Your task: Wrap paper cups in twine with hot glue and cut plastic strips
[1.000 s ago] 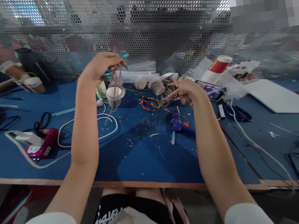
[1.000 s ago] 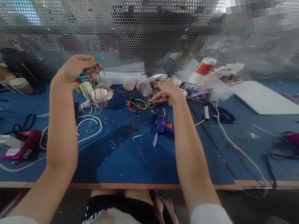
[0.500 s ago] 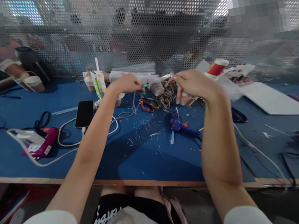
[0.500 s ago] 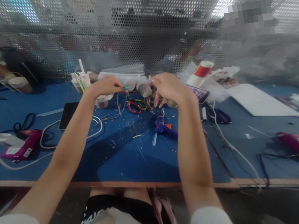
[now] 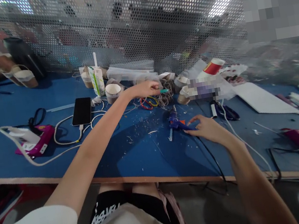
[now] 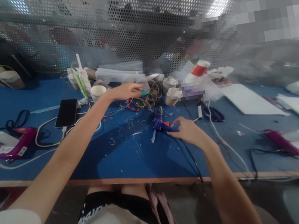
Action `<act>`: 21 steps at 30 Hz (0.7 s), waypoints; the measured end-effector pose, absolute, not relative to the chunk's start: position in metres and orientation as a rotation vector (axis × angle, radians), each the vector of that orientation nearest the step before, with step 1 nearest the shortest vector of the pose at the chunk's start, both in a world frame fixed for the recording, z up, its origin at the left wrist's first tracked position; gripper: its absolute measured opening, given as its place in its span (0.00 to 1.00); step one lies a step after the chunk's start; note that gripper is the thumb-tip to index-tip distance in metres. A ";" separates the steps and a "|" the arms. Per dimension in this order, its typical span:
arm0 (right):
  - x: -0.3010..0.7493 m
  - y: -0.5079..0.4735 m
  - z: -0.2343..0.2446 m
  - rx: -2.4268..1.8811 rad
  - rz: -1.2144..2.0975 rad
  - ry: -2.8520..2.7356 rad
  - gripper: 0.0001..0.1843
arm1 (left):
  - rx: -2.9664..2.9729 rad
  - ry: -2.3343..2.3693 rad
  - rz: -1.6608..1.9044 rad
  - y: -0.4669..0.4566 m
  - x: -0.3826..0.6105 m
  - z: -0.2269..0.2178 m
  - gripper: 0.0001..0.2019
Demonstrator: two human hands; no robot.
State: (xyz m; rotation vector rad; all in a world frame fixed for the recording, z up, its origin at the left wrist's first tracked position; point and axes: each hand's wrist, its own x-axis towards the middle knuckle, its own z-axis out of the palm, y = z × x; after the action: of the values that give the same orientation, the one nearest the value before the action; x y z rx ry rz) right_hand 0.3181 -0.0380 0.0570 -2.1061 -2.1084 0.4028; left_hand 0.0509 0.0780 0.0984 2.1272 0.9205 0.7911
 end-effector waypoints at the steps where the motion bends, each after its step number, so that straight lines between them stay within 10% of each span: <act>1: 0.317 -0.038 0.054 -2.125 0.411 -2.082 0.18 | 2.242 0.959 0.647 0.075 0.052 0.101 0.20; 11: 0.325 -0.036 0.045 -2.189 0.458 -2.053 0.15 | 2.431 1.585 -0.297 0.015 0.025 0.095 0.33; 21: 0.316 -0.051 0.065 -2.199 0.305 -1.948 0.18 | 2.395 1.512 -0.211 0.012 -0.020 0.055 0.23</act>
State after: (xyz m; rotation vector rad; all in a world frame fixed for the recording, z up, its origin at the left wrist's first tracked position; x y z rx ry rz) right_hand 0.3160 -0.0507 0.0650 -2.1989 -1.9475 0.3049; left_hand -0.0199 0.0122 0.0552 2.3945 1.5125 -0.2110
